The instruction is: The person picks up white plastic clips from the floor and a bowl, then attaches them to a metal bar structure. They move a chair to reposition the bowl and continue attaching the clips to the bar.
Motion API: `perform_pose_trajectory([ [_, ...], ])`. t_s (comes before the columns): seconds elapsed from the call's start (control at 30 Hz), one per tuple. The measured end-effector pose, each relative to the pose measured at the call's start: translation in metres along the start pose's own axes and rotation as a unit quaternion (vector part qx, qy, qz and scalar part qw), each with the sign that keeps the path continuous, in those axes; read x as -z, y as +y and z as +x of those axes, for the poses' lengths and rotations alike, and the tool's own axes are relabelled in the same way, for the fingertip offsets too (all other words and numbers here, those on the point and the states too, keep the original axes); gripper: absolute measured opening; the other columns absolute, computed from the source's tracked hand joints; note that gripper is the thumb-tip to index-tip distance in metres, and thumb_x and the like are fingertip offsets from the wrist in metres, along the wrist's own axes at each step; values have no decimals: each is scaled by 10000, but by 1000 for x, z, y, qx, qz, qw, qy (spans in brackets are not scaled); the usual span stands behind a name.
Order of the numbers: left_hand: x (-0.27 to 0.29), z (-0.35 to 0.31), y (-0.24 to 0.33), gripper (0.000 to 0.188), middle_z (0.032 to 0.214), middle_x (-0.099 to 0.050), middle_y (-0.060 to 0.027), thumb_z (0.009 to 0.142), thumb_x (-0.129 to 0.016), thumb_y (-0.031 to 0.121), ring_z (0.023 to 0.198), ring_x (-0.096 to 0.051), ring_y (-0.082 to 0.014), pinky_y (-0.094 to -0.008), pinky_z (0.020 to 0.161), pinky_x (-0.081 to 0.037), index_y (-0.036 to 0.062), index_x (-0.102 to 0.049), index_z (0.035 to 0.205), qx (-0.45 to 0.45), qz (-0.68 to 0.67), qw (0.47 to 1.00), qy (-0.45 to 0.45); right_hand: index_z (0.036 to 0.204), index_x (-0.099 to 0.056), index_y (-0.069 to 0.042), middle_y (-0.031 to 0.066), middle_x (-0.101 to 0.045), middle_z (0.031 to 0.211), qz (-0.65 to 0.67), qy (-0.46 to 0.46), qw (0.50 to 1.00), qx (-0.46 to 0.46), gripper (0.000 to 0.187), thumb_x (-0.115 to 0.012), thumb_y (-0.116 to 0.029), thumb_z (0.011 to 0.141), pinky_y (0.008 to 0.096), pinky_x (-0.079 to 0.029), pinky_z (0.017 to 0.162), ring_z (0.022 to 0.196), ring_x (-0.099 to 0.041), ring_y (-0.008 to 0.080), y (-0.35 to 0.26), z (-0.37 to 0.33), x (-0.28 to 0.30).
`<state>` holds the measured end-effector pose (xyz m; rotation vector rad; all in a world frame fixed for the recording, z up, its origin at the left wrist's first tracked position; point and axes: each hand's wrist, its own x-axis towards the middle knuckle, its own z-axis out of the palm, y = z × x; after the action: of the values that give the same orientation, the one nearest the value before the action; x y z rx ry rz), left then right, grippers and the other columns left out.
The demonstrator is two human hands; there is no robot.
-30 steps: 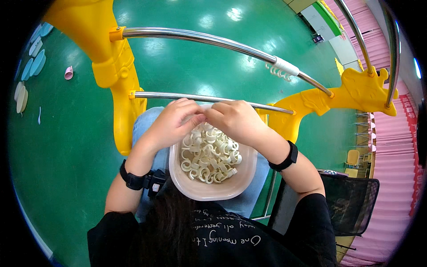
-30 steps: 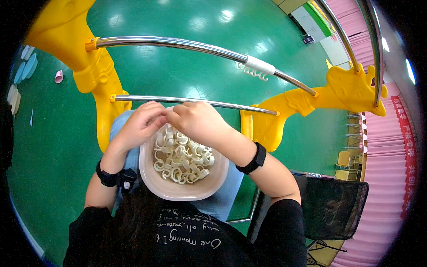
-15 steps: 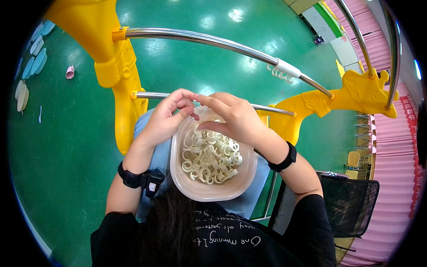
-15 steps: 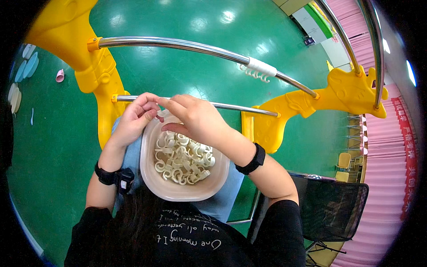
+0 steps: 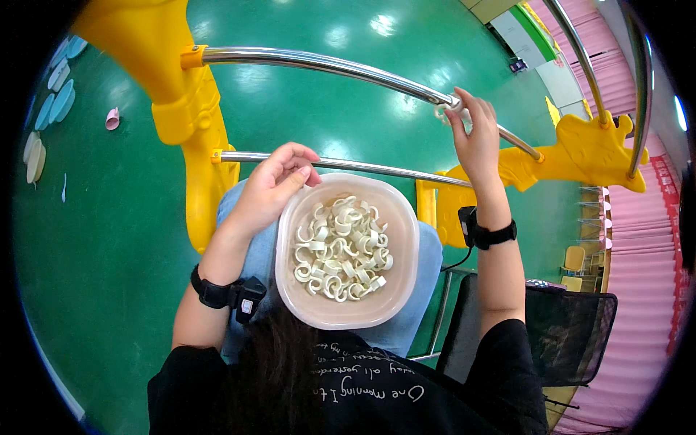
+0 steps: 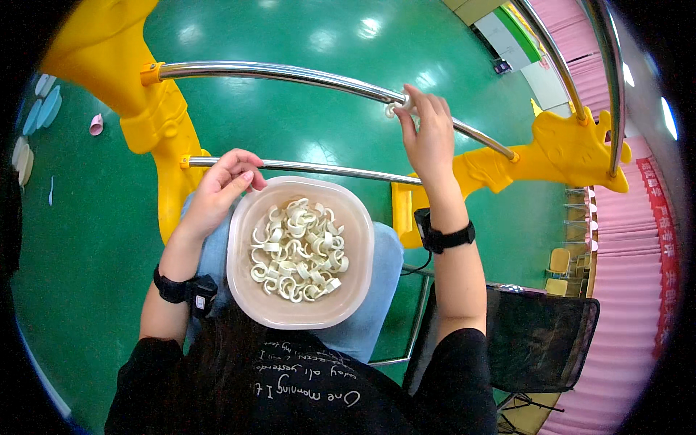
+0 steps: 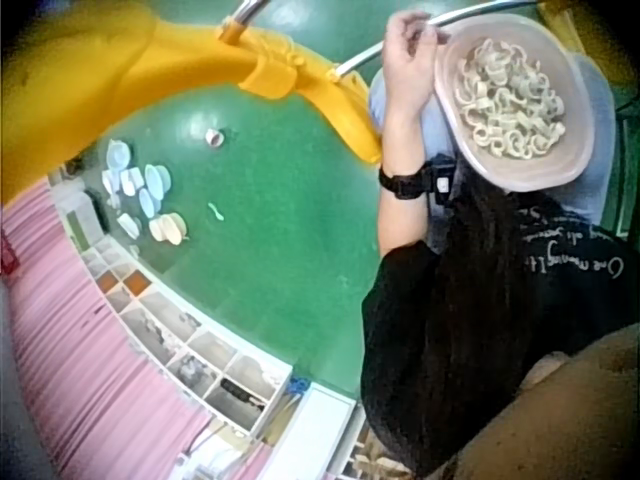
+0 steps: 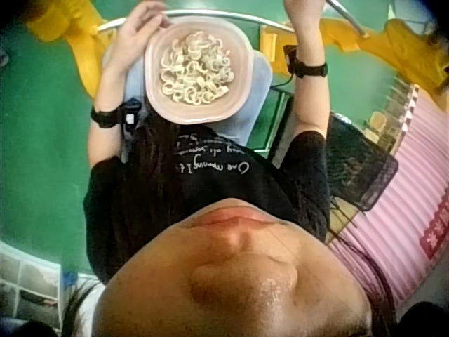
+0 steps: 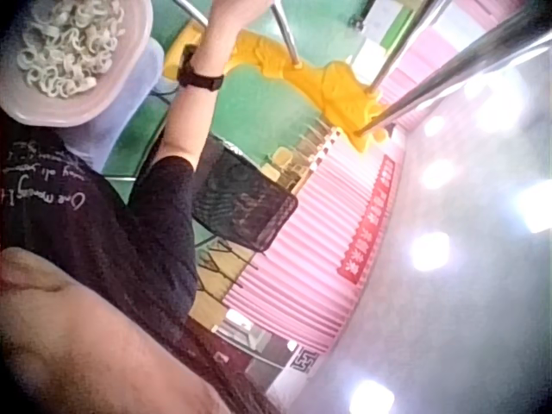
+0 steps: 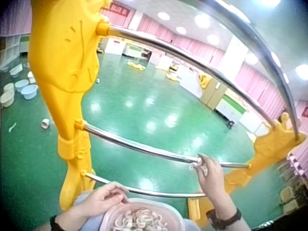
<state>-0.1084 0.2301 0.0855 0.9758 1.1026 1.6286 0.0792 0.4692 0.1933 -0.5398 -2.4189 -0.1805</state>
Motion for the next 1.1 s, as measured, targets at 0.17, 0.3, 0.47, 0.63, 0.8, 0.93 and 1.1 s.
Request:
perform_pose_trajectory([
  [0.17,1,1,-2,178,857,-574,-35,903,-482,132,832,-535,-90,-222,757,-420,31,-503,1048,9,-13,1000,5,1071,-543,-29,143,-536,1007,-48,-15,995,85,294,-600,-54,783,372,-460,720,838,-554,310,12,6,-12],
  [0.3,0,0,0,161,862,-575,-40,898,-477,104,833,-540,-88,-216,748,-432,24,-507,1035,11,-13,1000,10,1090,-493,-20,156,-492,1109,56,-77,995,-10,303,-556,-14,794,388,-472,748,900,-550,348,16,1,-15],
  [0.47,0,1,1,157,853,-580,-37,897,-468,99,820,-535,-88,-218,750,-421,27,-518,1027,13,-7,1000,20,1091,-465,2,170,-495,1117,38,-90,995,-1,294,-529,-6,804,398,-462,772,910,-546,361,16,-1,-12],
  [0.63,-1,1,1,162,850,-583,-30,900,-458,107,808,-522,-91,-228,751,-404,36,-521,1031,23,-7,999,22,1053,-475,3,172,-525,1065,14,-67,996,51,243,-513,-86,830,415,-412,817,897,-538,347,17,3,-16],
  [0.8,-1,2,1,162,848,-583,-32,897,-463,111,805,-520,-91,-230,751,-403,38,-522,1029,27,-5,999,22,967,-525,-14,145,-566,953,78,-76,994,32,181,-465,-147,860,417,-401,789,858,-536,329,28,9,-22],
  [0.93,-2,5,2,165,852,-583,-35,895,-467,118,803,-520,-92,-231,749,-402,39,-522,1028,32,-8,999,20,866,-562,-23,143,-577,803,94,-48,994,7,171,-455,-157,860,412,-426,707,758,-547,329,33,12,-29],
  [1.1,-2,6,2,163,853,-581,-37,899,-472,116,812,-522,-87,-223,746,-408,29,-523,1027,30,8,999,20,764,-550,-29,138,-550,660,84,-3,996,-20,176,-460,-151,854,412,-434,557,605,-534,341,30,10,-38],
])
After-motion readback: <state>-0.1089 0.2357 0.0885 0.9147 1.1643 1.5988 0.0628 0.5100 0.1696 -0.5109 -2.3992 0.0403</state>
